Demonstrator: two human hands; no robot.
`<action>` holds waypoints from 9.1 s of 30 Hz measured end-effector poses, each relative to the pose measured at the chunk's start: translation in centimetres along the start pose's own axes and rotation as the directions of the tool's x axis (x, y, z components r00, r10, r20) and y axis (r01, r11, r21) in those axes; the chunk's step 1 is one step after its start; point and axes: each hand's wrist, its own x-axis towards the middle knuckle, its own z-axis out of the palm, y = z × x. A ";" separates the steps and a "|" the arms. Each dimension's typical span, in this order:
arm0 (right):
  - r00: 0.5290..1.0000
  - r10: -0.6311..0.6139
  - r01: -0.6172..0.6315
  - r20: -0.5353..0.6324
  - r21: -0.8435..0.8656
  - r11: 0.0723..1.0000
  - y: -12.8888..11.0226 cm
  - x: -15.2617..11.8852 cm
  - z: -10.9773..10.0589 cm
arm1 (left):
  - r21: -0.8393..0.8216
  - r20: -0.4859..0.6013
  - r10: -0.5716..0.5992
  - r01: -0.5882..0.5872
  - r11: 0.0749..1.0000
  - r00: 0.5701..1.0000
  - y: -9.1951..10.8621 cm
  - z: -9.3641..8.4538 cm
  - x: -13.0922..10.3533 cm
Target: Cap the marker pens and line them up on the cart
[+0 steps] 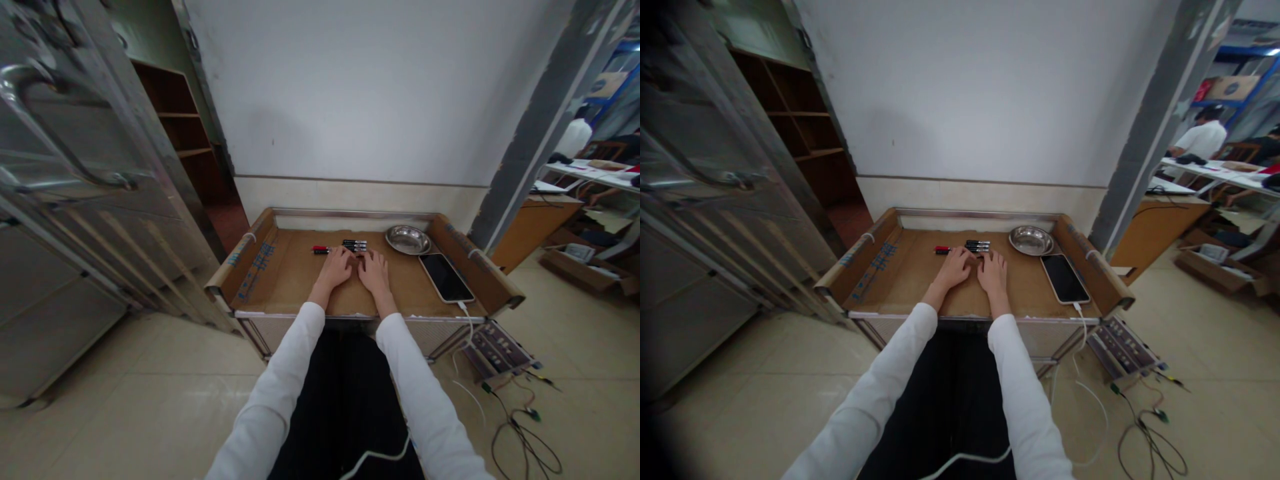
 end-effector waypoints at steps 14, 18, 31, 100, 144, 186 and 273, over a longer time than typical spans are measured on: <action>1.000 0.019 -0.019 -0.008 -0.115 0.993 -0.1 0.2 -0.5 | 0.027 0.010 -0.119 0.119 0.993 0.993 -0.2 0.9 1.2; 0.999 0.027 -0.029 -0.022 -0.119 0.993 -0.2 0.2 -0.6 | 0.013 0.021 -0.069 0.068 0.998 0.997 -0.2 1.1 1.2; 1.000 -0.018 0.017 -0.004 -0.088 0.996 -0.1 0.1 -1.0 | -0.023 0.020 -0.023 0.023 0.999 1.000 0.1 0.8 0.8; 0.984 -0.151 0.171 -0.089 0.303 0.937 0.3 0.4 0.0 | 0.190 -0.235 -0.485 0.529 0.827 0.842 0.7 -0.7 -0.7; 0.963 0.055 -0.011 0.263 -0.166 0.986 -1.8 1.0 -1.4 | 0.278 -0.205 -0.434 0.477 0.834 0.877 0.9 -0.5 -0.3; 0.995 0.096 -0.095 0.019 -0.036 0.995 -0.4 1.0 -0.6 | 0.030 -0.030 -0.240 0.240 0.970 0.970 0.6 2.3 1.6; 0.996 -0.081 0.077 0.047 0.091 0.993 0.4 1.5 1.0 | 0.209 -0.277 -0.621 0.676 0.706 0.734 3.2 -0.5 -1.3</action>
